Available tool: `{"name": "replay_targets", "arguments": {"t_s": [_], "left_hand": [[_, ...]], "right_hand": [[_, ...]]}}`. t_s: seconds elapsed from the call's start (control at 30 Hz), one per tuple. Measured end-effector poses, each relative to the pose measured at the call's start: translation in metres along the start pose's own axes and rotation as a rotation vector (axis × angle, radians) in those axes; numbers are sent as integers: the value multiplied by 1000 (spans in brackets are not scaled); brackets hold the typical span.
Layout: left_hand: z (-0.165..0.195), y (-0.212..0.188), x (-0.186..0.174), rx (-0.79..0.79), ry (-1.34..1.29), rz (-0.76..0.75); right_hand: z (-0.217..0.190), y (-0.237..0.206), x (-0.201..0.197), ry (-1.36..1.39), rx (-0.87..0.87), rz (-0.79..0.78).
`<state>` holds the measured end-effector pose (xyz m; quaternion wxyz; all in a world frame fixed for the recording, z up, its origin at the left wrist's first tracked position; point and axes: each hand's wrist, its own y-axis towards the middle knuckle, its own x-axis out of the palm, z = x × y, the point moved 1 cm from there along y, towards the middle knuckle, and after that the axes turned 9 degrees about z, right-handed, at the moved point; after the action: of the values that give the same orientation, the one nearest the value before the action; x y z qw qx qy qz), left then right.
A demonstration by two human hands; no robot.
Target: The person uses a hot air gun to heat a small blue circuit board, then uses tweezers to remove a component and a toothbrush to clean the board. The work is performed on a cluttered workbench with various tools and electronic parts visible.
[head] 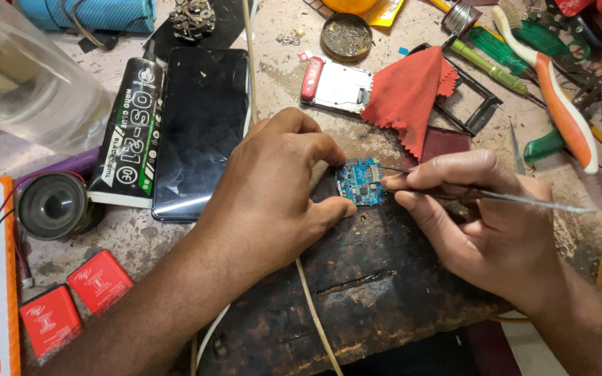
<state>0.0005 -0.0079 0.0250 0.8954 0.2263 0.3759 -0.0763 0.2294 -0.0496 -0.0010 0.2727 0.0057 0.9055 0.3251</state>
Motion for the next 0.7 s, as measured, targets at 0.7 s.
{"name": "replay_targets", "arguments": {"t_s": [0.7], "left_hand": [[1, 0, -1, -10, 12, -13]], "right_hand": [[1, 2, -2, 48, 28, -38]]}}
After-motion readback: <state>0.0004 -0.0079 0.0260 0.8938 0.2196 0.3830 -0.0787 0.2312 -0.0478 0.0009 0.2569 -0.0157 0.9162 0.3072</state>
